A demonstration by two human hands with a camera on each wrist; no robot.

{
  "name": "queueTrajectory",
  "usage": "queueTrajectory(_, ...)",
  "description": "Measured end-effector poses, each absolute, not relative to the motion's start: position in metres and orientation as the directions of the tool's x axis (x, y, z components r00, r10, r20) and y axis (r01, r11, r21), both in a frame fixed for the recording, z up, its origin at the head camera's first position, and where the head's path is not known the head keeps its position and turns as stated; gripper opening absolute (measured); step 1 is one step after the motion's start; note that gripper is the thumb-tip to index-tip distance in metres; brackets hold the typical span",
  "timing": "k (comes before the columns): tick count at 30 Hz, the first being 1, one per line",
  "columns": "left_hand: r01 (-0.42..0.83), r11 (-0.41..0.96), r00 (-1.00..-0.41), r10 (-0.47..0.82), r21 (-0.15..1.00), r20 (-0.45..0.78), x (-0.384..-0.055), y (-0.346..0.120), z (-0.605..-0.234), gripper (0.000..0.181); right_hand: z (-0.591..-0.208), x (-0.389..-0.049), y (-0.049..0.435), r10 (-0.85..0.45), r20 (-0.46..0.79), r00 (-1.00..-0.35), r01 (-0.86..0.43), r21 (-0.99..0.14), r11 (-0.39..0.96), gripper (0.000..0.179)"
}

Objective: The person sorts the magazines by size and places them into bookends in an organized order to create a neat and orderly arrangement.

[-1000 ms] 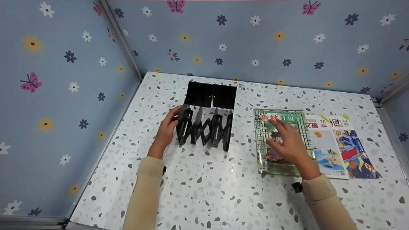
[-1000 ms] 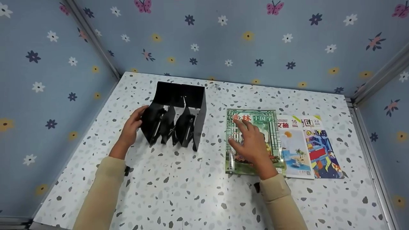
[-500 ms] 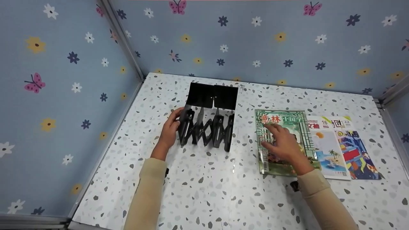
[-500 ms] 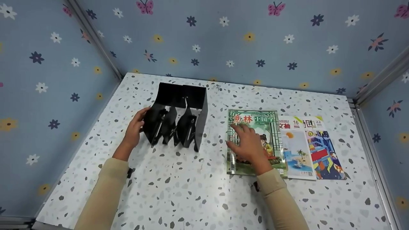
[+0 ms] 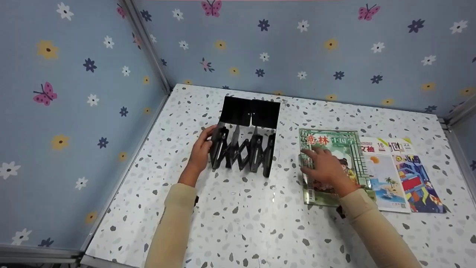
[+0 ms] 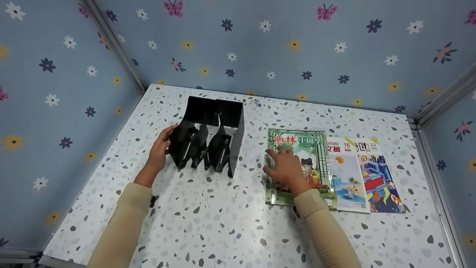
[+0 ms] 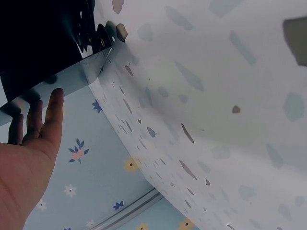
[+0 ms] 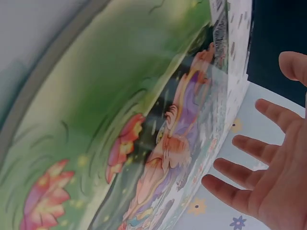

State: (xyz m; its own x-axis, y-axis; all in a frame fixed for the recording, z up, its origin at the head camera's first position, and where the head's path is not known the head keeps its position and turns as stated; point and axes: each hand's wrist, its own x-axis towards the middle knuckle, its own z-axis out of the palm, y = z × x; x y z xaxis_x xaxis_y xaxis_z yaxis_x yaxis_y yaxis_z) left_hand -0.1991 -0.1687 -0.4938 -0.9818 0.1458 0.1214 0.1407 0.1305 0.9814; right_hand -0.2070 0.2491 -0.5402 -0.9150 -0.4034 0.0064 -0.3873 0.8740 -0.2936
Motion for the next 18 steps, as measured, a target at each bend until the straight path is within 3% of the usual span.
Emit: queueTrajectory(18,0.120,0.141,-0.988,0.109,0.983,0.105,-0.200,-0.171,-0.498,0.052,-0.553,-0.215,0.243,-0.398,-0.008,-0.918,-0.391,-0.166,0.905,0.066)
